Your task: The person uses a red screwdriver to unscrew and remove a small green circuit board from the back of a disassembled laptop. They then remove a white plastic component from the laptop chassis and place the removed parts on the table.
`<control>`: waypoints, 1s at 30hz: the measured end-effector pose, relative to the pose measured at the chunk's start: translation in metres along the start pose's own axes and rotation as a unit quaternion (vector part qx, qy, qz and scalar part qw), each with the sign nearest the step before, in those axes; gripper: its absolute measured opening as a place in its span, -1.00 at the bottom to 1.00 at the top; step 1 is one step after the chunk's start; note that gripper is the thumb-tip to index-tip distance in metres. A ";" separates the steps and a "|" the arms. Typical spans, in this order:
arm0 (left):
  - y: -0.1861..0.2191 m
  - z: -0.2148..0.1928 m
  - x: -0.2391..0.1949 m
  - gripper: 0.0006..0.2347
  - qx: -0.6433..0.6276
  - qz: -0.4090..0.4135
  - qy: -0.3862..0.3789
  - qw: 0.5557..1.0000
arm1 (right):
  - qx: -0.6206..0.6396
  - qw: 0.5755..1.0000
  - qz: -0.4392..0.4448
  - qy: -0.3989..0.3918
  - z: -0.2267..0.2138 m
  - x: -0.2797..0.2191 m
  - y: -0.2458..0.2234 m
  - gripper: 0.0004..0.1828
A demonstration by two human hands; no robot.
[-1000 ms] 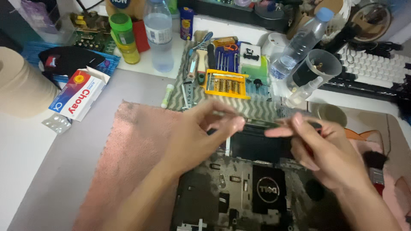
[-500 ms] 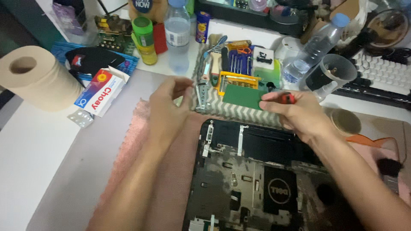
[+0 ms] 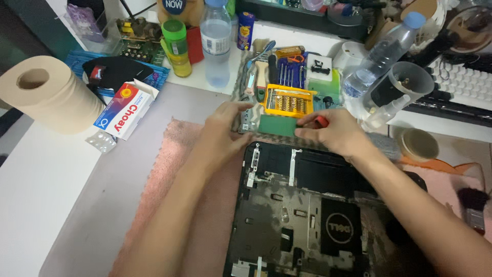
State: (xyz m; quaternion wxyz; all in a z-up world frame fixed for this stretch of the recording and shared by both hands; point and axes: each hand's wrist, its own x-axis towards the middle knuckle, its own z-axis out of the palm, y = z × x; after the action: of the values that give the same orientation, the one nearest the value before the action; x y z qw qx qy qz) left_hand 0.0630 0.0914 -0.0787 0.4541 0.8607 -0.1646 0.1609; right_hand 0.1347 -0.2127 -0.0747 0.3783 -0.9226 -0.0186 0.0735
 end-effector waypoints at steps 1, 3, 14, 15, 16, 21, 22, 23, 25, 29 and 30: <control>0.002 0.000 0.000 -0.47 0.000 0.000 0.000 1.000 | 0.000 1.000 0.000 0.000 -0.002 -0.003 -0.003 -0.58; 0.007 -0.001 -0.001 -0.47 0.006 -0.022 -0.005 1.000 | -0.077 0.997 -0.008 -0.020 -0.005 -0.009 -0.010 -0.55; 0.002 0.002 -0.001 -0.48 -0.015 -0.017 -0.005 1.000 | -0.216 0.956 -0.197 0.026 -0.015 -0.041 -0.047 -0.58; -0.001 0.004 -0.001 -0.49 -0.014 -0.008 0.000 1.000 | -0.229 0.947 -0.219 0.043 -0.017 -0.041 -0.043 -0.57; -0.005 0.005 -0.001 -0.49 -0.016 -0.006 -0.005 1.000 | -0.229 0.949 -0.214 0.045 -0.025 -0.051 -0.044 -0.57; -0.038 0.011 0.004 -0.47 0.041 0.055 -0.001 0.998 | -0.191 0.961 -0.198 0.005 -0.081 -0.104 -0.044 -0.49; -0.023 0.004 0.003 -0.47 0.039 0.056 -0.008 0.998 | -0.188 0.963 -0.192 0.007 -0.092 -0.117 -0.042 -0.49; -0.008 -0.003 0.003 -0.52 0.043 0.017 -0.021 0.999 | -0.169 0.972 -0.166 -0.003 -0.102 -0.131 -0.040 -0.43; 0.005 -0.010 0.002 -0.57 0.046 -0.020 -0.045 0.998 | -0.144 0.981 -0.130 -0.009 -0.120 -0.156 -0.030 -0.37; 0.003 -0.011 -0.001 -0.65 0.070 -0.002 -0.036 0.997 | -0.140 0.984 -0.098 0.049 -0.144 -0.199 -0.006 -0.44; 0.004 -0.011 -0.001 -0.64 0.080 -0.020 -0.029 0.996 | -0.144 0.983 -0.086 0.069 -0.149 -0.208 -0.001 -0.48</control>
State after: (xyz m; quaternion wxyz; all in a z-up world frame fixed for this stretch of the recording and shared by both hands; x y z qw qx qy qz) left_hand 0.0589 0.0985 -0.0704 0.3823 0.9014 -0.1474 0.1398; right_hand -0.0489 -0.3344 0.0564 0.2466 -0.9653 -0.0820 -0.0269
